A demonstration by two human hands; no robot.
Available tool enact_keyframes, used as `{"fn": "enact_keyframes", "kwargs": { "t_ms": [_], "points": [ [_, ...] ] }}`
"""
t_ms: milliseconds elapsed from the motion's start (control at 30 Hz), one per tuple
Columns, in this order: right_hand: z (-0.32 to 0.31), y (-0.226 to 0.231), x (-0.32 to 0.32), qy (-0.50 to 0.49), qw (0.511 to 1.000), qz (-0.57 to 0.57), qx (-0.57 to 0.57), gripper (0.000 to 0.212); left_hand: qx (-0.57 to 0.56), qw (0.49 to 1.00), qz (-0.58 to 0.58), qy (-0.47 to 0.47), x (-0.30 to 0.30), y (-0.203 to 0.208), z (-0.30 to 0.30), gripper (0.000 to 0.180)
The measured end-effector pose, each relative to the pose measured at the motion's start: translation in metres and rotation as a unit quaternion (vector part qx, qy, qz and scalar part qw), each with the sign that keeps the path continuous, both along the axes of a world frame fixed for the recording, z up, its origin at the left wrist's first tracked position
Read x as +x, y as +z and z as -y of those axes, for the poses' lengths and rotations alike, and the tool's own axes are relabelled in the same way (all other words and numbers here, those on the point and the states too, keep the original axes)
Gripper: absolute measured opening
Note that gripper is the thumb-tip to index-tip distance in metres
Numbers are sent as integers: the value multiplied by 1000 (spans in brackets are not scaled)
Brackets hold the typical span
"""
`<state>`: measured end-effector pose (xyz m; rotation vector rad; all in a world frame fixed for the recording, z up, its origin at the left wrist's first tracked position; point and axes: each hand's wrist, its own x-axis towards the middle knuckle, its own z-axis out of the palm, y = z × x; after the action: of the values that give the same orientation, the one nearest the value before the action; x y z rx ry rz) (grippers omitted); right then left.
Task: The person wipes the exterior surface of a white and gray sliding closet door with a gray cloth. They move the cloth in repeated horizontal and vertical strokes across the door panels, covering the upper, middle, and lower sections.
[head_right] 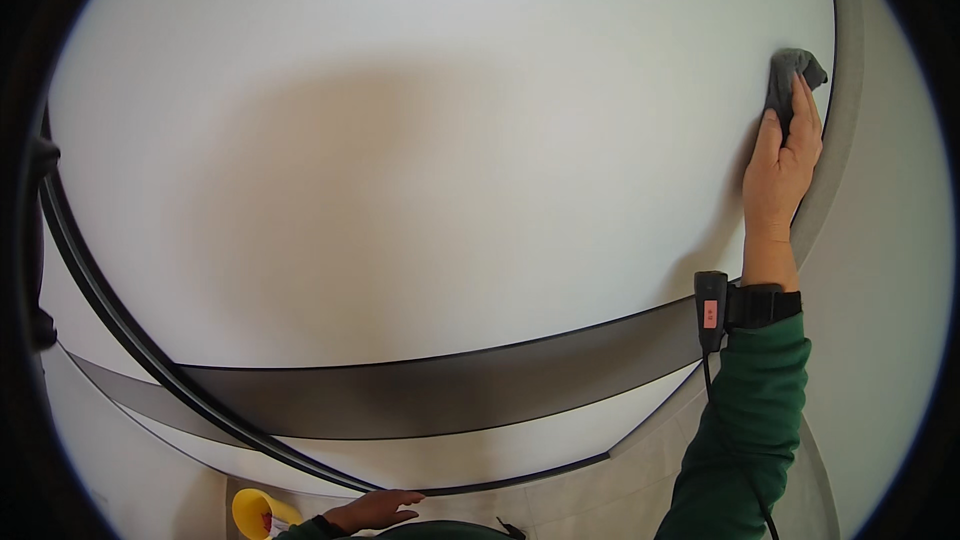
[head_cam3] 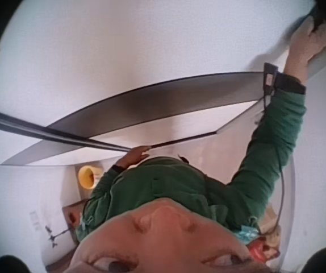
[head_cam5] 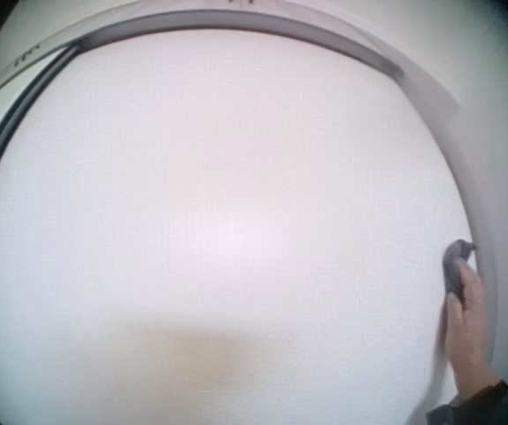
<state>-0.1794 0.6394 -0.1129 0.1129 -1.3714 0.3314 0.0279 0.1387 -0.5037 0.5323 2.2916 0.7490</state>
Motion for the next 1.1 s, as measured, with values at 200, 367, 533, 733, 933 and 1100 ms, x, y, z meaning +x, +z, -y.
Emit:
{"fn": "enact_keyframes", "kwargs": {
  "t_ms": [200,367,533,733,933,1100],
  "points": [
    [-74,-24,-18,165,920,82,-347,47,4,1000,-12,1,0,-3,5,50],
    [6,-20,-3,109,985,46,-127,44,-3,1000,5,-10,-5,1,-14,50],
    [149,-38,46,91,968,100,212,45,7,999,-6,-42,-13,-3,-25,49],
    [246,-72,82,222,870,38,438,24,20,999,-16,-43,-11,-11,-21,49],
    [150,-74,52,79,957,68,271,41,5,1000,-1,11,8,-7,5,50],
    [65,-125,30,54,986,99,-121,45,-21,992,-61,106,29,-1,35,49]
  ]
}}
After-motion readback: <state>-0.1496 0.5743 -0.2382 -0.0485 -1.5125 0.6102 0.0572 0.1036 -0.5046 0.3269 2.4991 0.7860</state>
